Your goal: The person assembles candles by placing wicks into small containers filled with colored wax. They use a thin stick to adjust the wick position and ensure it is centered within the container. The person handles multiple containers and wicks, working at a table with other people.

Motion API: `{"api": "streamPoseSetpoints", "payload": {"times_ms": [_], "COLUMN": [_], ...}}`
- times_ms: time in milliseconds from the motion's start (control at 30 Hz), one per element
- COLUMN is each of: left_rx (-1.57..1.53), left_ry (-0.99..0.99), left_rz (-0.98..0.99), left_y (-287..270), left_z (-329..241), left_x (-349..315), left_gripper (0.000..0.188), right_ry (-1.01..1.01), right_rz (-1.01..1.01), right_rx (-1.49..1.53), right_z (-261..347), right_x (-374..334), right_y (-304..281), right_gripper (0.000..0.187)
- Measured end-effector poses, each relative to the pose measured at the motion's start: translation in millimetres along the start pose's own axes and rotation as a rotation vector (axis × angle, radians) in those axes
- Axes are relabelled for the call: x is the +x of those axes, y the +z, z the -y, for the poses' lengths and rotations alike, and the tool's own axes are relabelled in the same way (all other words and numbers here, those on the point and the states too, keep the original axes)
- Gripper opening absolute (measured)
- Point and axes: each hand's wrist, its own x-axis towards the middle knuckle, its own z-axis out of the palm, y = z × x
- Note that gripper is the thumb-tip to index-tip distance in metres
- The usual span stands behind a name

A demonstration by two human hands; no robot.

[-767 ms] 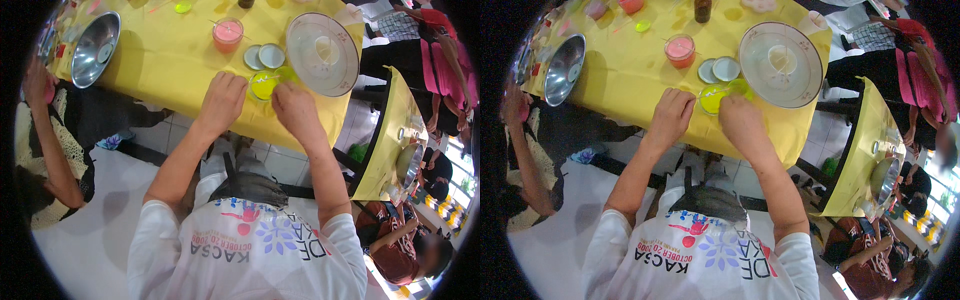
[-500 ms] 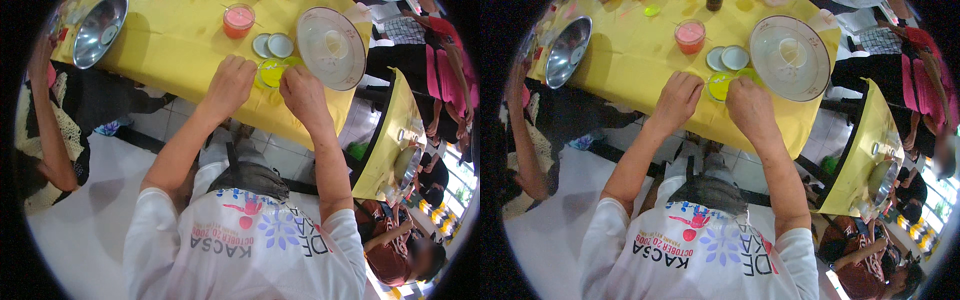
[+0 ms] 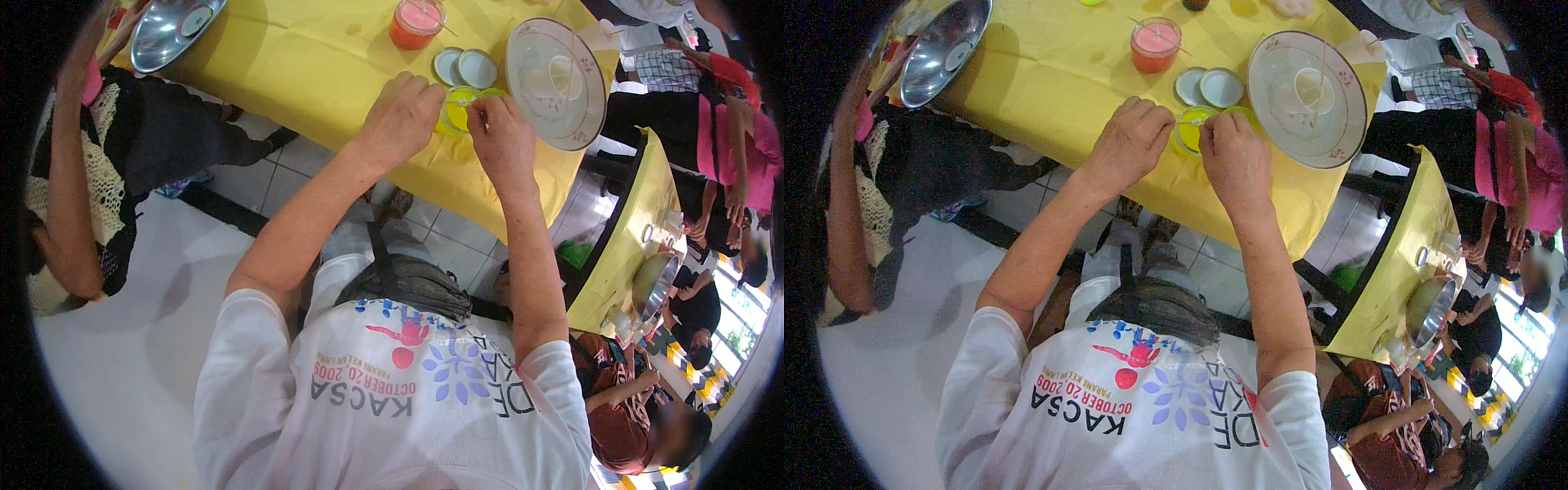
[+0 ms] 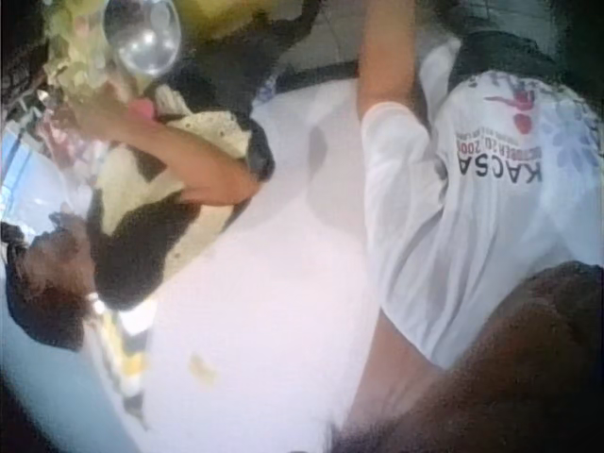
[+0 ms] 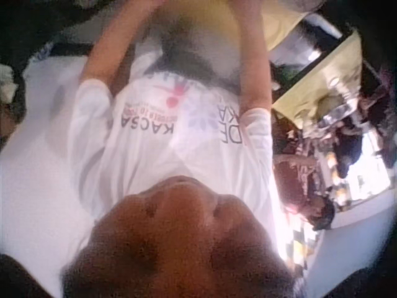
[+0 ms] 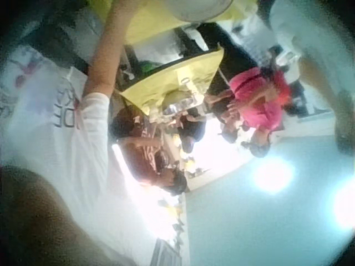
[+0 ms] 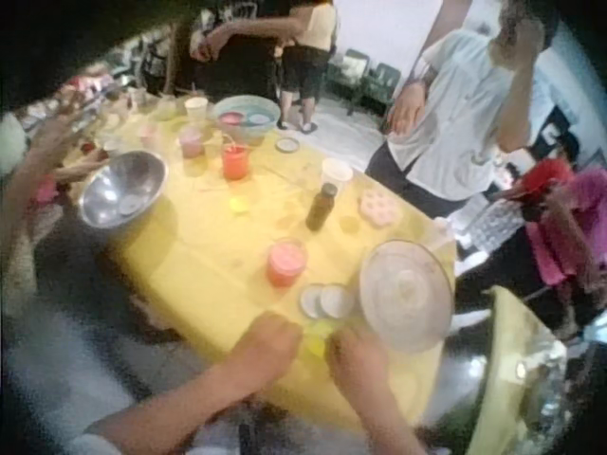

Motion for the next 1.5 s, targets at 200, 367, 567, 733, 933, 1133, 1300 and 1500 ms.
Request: {"api": "streamPoseSetpoints", "payload": {"times_ms": [200,367,567,733,933,1133,1300,1500], "left_rx": [0.008,0.015,0.011,-0.008,-0.020,-0.048,-0.053,-0.049], "left_ry": [-0.002,0.008,0.017,0.018,0.009,0.005,-0.004,-0.008], "left_rz": [0.001,0.029,0.010,-0.001,0.014,-0.001,-0.011,-0.010], "left_y": [-0.5,-4.4,-2.8,-4.6,-3.2,-0.8,0.7,0.5], "left_z": [-1.0,-2.3,-0.8,-2.8,-2.7,-4.6,-7.4,-6.5], "left_x": [1.9,1.8,1.3,1.7,-0.7,-1.6,-2.4,-1.6], "left_gripper": [0.008,0.008,0.008,0.008,0.008,0.008,0.008,0.008], "right_ry": [-0.012,-0.017,0.011,-0.009,0.003,0.035,0.007,0.002], "right_rz": [0.017,0.095,-0.004,0.080,-0.011,0.014,0.042,0.090], "right_rx": [-0.001,-0.032,-0.135,-0.070,-0.173,-0.103,-0.094,-0.198], "right_z": [1.2,0.9,-5.0,10.1,-6.7,4.9,-2.9,-4.2], "right_x": [-3.8,-8.7,-5.7,-15.9,-8.9,-15.5,-15.4,-7.3], "right_y": [-0.8,-11.7,-8.2,-7.3,-4.4,-8.9,-10.1,-16.1], "right_gripper": [0.010,0.010,0.011,0.011,0.012,0.010,0.009,0.008]}}
